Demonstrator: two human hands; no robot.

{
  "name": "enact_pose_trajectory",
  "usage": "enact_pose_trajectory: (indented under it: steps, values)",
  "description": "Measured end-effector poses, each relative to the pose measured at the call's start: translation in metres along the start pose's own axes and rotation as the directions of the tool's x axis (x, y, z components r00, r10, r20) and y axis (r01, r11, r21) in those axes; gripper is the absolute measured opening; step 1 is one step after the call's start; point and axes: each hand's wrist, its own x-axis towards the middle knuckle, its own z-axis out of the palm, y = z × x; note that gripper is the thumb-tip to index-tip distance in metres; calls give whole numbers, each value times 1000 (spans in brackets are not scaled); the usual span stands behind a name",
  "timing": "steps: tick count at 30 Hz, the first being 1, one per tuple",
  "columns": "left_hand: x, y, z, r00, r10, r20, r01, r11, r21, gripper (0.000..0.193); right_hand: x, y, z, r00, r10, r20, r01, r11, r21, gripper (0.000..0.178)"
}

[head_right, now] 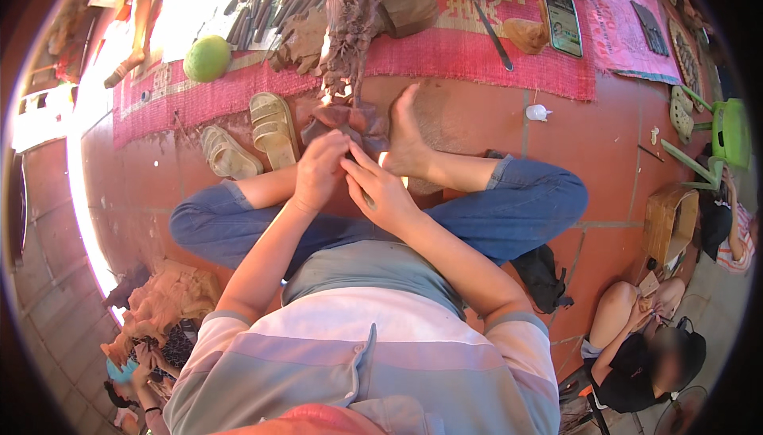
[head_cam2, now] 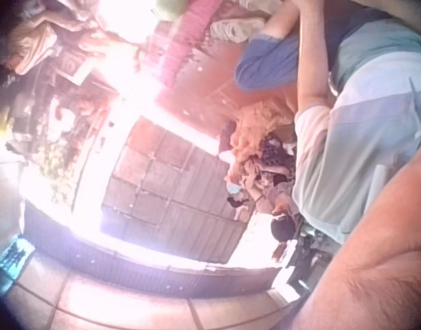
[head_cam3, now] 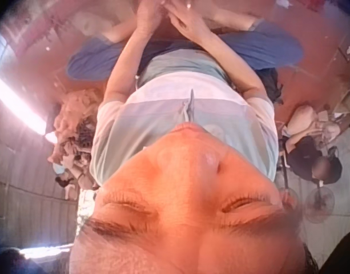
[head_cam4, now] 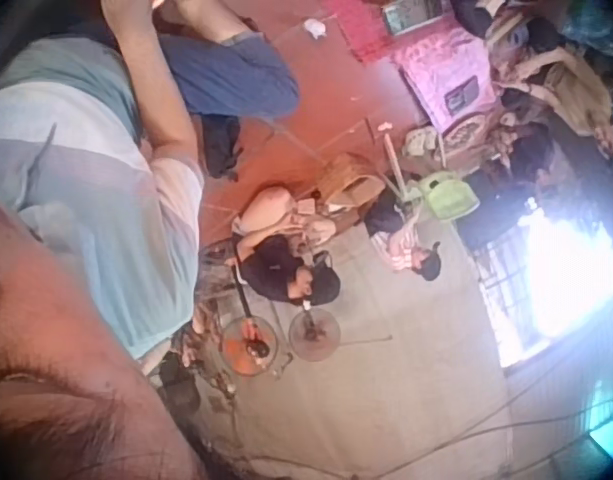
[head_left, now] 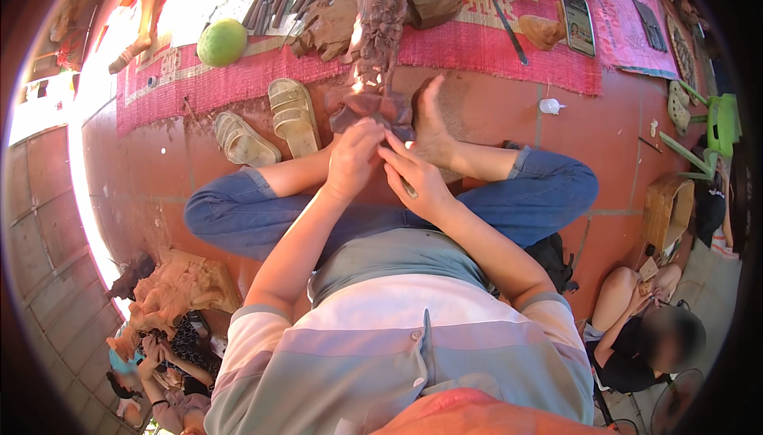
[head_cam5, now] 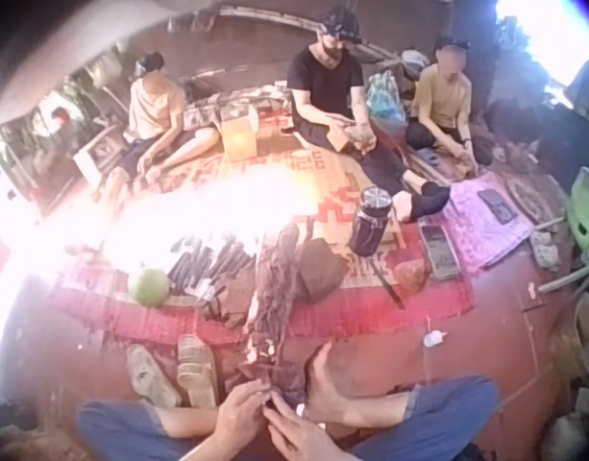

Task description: The person sits on the floor and carves a piece of wood using a small knife. They hold the wood in their left hand and use the knife in their right hand to shape the object, occasionally rotating it to access different sides.

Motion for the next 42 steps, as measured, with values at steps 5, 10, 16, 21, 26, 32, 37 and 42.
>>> enact_pose_trajectory:
  steps: [5, 10, 16, 21, 26, 32, 37, 42]
  values:
    - [-12, -3, 7, 999, 0, 53, -3, 998, 59, 33, -11, 15, 9, 999, -48, -18, 47, 999, -25, 35]
    - [9, 4, 0, 999, -27, 30, 25, 998, 49, 31, 3, 2, 4, 992, -71, -101, 71, 997, -7, 35]
    - [-5, 3, 2, 994, -4, 106, -5, 997, 81, 30, -9, 6, 5, 997, 17, -72, -12, 998, 64, 29]
    - [-1, 3, 5, 997, 11, 75, -20, 993, 113, 31, -6, 14, 5, 996, -22, -84, 24, 999, 32, 31]
    - [7, 6, 0, 997, 6, 79, -13, 995, 98, 32, 0, 5, -1, 994, -17, -110, 28, 995, 96, 32]
    - [-8, 1, 3, 992, -19, 122, 6, 994, 107, 31, -11, 9, 3, 999, 35, -28, -32, 994, 107, 33]
    - [9, 0, 2, 998, 37, 51, -45, 987, 154, 29, 5, 7, 5, 994, 23, -108, -7, 989, 150, 33]
    - [-2, 5, -2, 984, -21, 176, -6, 989, 150, 30, -11, 12, 3, 1000, 24, -7, -23, 994, 105, 33]
